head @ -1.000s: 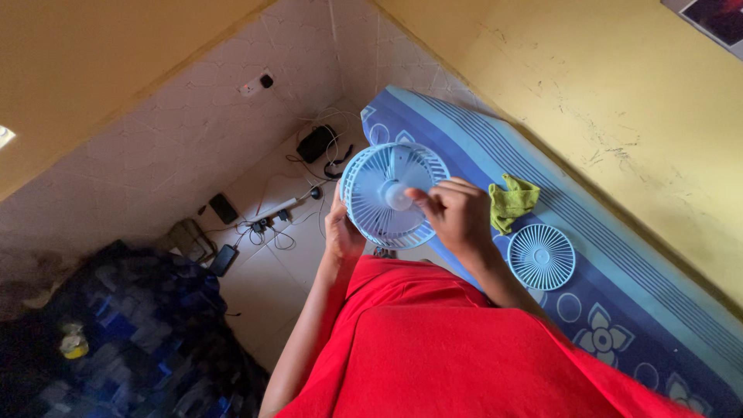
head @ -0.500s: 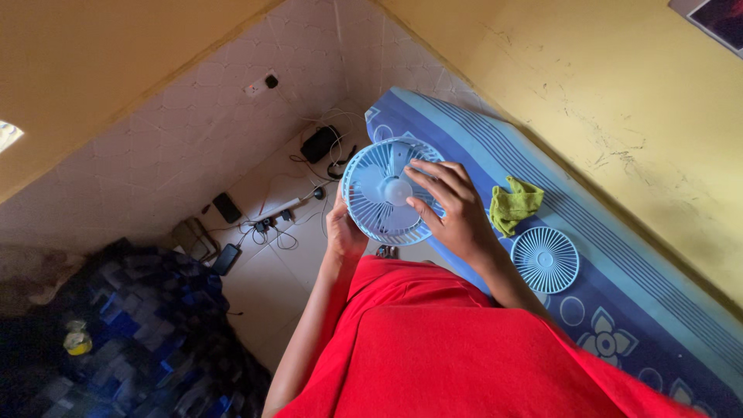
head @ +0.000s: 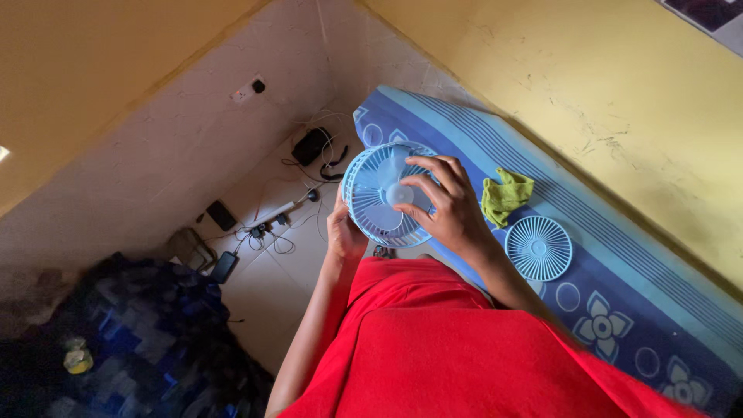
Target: The person disassembles a small blue desk fan on a bed, wiping the blade assembly, front grille, rear cover and base with a green cloth. They turn each part over to wipe both sides, then reattach the grille and blade to the fan body.
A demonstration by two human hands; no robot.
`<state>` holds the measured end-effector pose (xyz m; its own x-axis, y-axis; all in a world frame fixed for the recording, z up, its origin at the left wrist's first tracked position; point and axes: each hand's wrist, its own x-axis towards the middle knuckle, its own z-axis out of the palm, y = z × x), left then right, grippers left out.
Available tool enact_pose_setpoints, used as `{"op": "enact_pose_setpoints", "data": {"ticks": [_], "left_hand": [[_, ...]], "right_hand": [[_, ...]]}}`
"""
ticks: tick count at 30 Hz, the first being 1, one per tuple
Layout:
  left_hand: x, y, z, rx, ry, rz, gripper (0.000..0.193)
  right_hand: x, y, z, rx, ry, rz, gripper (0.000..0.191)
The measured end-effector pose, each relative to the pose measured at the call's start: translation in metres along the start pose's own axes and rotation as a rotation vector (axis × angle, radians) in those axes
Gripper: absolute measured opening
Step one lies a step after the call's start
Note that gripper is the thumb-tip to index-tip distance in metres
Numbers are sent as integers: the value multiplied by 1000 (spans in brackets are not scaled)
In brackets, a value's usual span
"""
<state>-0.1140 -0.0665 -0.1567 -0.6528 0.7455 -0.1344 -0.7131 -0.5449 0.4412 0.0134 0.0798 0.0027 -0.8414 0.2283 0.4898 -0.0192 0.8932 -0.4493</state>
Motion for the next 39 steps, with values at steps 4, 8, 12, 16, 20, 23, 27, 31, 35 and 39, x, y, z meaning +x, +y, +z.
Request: {"op": "enact_pose_setpoints", "data": {"ticks": [4, 8, 12, 16, 20, 23, 27, 31, 35, 39], "left_hand": [[2, -9, 3, 12, -31, -43, 66], [5, -21, 16, 42, -89, -59, 67], [11, -36, 37, 12, 25, -103, 68], [7, -42, 48, -22, -19, -105, 65], [-1, -48, 53, -9, 7, -114, 58], [-6, -56, 55, -42, 33, -78, 53], [-11, -61, 52, -89, 116, -53, 49], [-15, -62, 42, -140, 158, -23, 46], [-16, -68, 32, -132, 127, 8, 46], [-17, -74, 24, -161, 82, 23, 46]], "right_hand": [[-12, 12, 3, -51, 52, 30, 28], [-28, 15, 2, -168, 168, 118, 29], [-39, 11, -16, -53, 288, 194, 34], [-43, 18, -44, -100, 233, -16, 39], [-51, 27, -55, -3, 290, 187, 39], [-58, 31, -54, 46, 209, 124, 31], [-59, 37, -56, -7, 132, -109, 33], [-56, 40, -61, 124, 131, 64, 29], [-56, 38, -58, 68, 75, -123, 61], [-60, 46, -56, 498, 540, 67, 40]]}}
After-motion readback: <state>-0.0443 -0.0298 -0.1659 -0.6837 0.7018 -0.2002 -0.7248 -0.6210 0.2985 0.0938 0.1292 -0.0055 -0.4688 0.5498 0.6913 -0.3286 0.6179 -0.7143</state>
